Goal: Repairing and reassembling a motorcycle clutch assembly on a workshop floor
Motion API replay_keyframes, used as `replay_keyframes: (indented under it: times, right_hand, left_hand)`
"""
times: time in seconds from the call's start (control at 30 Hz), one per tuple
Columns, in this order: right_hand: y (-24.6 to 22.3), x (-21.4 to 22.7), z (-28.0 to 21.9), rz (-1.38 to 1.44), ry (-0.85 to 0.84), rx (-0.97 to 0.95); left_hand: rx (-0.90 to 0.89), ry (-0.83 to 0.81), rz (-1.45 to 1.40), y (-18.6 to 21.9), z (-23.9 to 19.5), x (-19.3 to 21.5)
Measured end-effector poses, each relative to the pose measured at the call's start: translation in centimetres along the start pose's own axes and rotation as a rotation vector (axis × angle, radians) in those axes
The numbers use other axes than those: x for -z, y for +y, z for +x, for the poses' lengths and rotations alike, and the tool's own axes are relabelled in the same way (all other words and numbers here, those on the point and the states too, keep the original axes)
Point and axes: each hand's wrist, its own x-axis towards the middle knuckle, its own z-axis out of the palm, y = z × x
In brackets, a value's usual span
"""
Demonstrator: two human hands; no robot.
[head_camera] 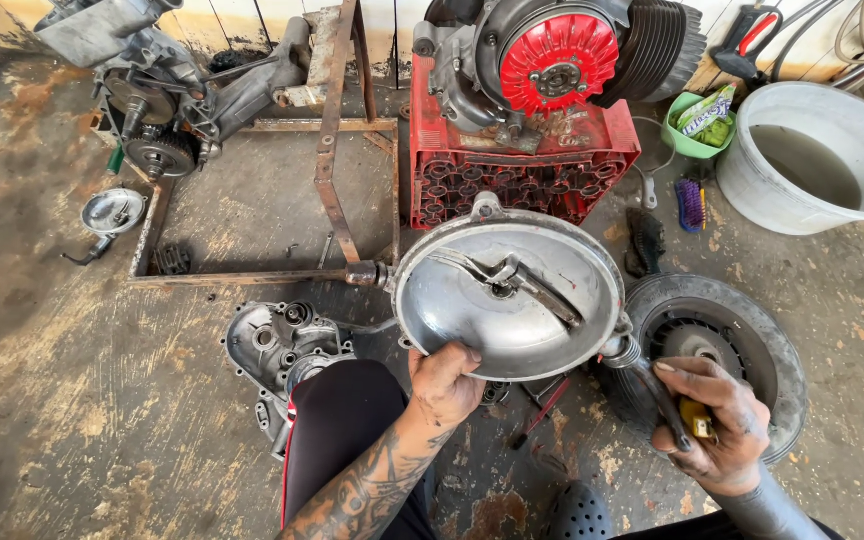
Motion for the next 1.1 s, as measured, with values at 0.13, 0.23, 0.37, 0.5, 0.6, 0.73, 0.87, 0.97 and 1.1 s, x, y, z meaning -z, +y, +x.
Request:
replay_keyframes:
  times: [0.13,0.23,0.37,0.5,0.6,0.73,0.87,0.97,1.1]
  right_hand:
    - [0.5,0.1,-0.4,0.016,-0.010,0.051]
    - [0.2,0.2,-0.1,-0.050,-0.051,0.129]
    - [-0.2,0.3,0.1,-0.054,-0.070,0.134]
    - [-0.2,0.1,0.3,-0.095,-0.079,0.172]
    - [-0.2,0.1,0.6,-0.106,-0.093,0.193]
    - [-0.2,0.0,0.9,-0.083,-0.115,0.196]
    - [0.6,-0.7,1.4,-0.063,-0.088,0.079]
    - [0.2,-0.8,2.3,0.039,-0.069,-0.062]
    - [-1.2,-0.4,3.4,0.115,-0.062,-0.320]
  left_hand:
    - [-0.309,-0.078,0.266,-0.4,0.6,-0.5]
    - [-0.155,0.011,0.043,-0.1,0.6,-0.8]
    - [-0.184,0.054,0.076,-0.2,0.6,-0.6]
    - [-0.731,-0.069,0.732,-0.9,0.9,0.0]
    - [-0.749,-0.078,0.776,-0.3,1.1,-0.8]
    - [-0.165,0.027,0.070,-0.1,1.3,-0.2]
    - [0.079,-0.054,0.020,0.6,3.1,-2.6]
    - [0.217,-0.001,-0.008,0.8,4.2,-4.7]
    - [0.403,0.067,-0.096,-0.5,4.8,-4.3]
